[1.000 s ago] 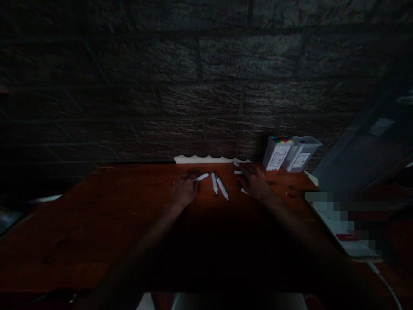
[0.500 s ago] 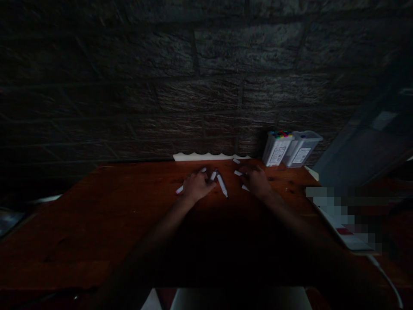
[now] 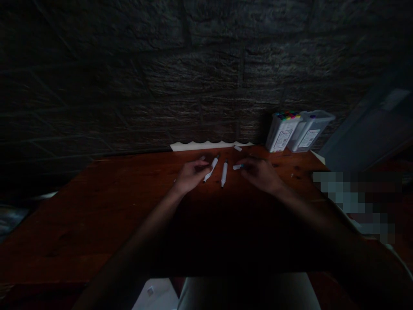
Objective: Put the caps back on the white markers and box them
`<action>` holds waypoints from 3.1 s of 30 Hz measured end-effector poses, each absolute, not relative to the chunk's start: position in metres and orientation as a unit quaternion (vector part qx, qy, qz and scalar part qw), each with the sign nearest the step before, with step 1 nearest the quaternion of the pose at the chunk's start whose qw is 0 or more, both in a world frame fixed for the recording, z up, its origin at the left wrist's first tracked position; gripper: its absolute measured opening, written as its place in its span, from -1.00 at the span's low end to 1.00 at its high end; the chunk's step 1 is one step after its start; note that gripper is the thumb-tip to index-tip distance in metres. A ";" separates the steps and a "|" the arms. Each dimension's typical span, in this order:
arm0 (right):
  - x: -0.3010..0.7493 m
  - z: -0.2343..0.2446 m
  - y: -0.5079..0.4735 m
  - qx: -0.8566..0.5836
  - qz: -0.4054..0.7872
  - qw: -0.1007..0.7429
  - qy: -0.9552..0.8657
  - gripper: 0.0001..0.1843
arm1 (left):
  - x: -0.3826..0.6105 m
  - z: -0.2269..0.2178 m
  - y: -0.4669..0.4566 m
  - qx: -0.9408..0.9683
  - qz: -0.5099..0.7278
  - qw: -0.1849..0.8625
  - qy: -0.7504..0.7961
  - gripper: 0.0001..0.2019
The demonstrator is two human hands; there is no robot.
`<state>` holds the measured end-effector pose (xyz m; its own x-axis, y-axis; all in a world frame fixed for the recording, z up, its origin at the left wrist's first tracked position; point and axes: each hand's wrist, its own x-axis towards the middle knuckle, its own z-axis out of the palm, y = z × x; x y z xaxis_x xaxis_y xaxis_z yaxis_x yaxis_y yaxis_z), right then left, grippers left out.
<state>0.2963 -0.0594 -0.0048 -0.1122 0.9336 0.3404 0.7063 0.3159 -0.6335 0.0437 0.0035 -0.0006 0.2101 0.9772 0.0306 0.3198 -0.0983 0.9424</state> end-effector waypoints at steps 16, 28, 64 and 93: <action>0.294 0.020 -0.063 -0.494 0.283 0.638 -0.518 -0.58 | 0.045 0.014 -0.018 0.657 0.252 0.598 0.385 -0.73; 0.285 0.014 -0.071 -0.428 0.385 0.543 -0.612 -0.65 | 0.043 0.015 -0.025 0.720 0.223 0.582 0.305 -0.62; 0.239 0.001 -0.096 -0.394 0.512 0.415 -0.640 -0.70 | 0.044 0.047 -0.035 0.262 0.594 0.745 0.151 -0.32; 0.266 0.005 -0.075 -0.494 0.386 0.606 -0.489 -0.57 | 0.038 0.033 -0.014 0.481 0.519 0.640 0.299 -0.65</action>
